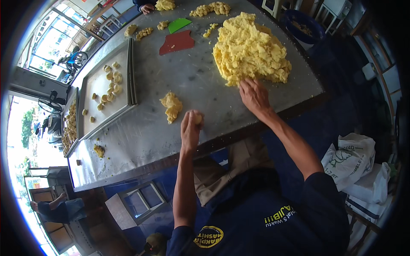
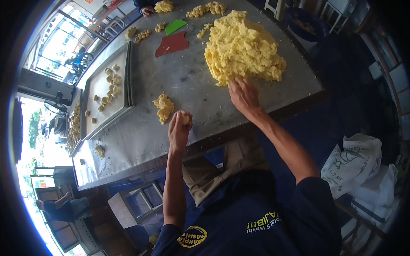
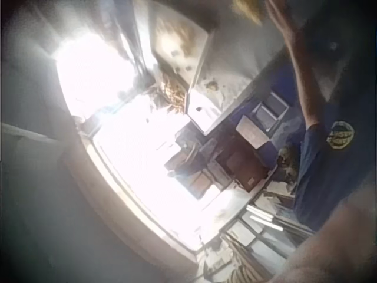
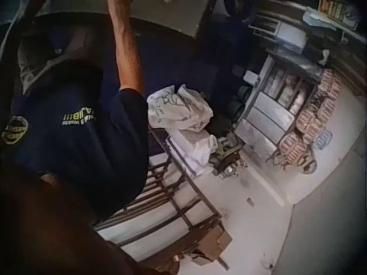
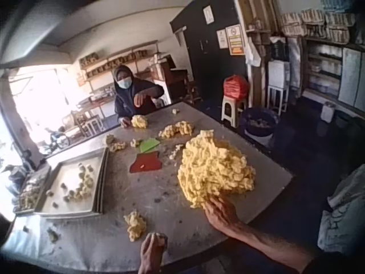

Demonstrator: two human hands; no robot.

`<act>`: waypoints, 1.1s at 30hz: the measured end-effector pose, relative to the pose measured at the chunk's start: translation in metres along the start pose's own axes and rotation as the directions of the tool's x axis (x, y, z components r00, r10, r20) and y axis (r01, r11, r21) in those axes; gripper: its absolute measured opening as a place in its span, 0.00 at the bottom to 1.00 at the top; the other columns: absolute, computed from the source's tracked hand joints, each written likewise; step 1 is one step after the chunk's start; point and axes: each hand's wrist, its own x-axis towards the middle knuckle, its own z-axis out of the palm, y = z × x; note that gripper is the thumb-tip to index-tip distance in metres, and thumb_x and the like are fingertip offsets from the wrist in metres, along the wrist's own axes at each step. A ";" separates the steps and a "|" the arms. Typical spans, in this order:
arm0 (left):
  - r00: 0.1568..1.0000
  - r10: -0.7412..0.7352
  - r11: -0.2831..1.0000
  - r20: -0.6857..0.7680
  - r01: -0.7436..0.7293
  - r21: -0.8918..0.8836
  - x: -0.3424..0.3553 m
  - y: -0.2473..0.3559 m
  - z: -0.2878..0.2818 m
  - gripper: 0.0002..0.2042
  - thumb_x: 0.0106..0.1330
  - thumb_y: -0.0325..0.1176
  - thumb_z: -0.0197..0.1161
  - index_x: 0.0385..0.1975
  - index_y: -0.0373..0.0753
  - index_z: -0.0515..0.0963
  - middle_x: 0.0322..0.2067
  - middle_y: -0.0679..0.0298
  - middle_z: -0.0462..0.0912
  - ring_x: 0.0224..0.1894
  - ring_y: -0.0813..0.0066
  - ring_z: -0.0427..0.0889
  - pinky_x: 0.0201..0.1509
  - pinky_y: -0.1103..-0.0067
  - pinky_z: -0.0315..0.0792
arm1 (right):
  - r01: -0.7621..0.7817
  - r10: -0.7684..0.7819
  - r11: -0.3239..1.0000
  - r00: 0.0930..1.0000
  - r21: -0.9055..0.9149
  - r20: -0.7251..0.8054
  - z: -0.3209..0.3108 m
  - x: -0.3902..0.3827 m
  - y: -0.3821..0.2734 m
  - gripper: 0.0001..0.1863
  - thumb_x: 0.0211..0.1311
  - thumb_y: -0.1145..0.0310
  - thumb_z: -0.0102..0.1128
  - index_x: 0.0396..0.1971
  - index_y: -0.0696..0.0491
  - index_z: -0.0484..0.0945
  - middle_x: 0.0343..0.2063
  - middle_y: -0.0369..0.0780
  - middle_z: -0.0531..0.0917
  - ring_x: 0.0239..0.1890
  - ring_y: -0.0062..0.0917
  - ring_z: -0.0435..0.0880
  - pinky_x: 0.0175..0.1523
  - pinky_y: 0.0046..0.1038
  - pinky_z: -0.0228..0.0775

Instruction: The person shapes dough into balls by hand and places them onto a tray. They take portions from a mound of dough on a metal table, roll them between their palms, and arrange the balls in rows on a metal tray.

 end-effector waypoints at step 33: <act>0.962 0.215 0.281 0.168 -0.225 0.933 -0.037 0.037 -0.006 0.12 0.67 0.32 0.61 0.48 0.39 0.78 0.43 0.57 0.81 0.52 0.57 0.76 0.57 0.63 0.70 | -0.160 0.076 0.958 0.942 0.236 0.327 -0.050 -0.027 0.025 0.29 0.60 0.80 0.61 0.63 0.55 0.69 0.53 0.47 0.73 0.57 0.45 0.71 0.61 0.42 0.67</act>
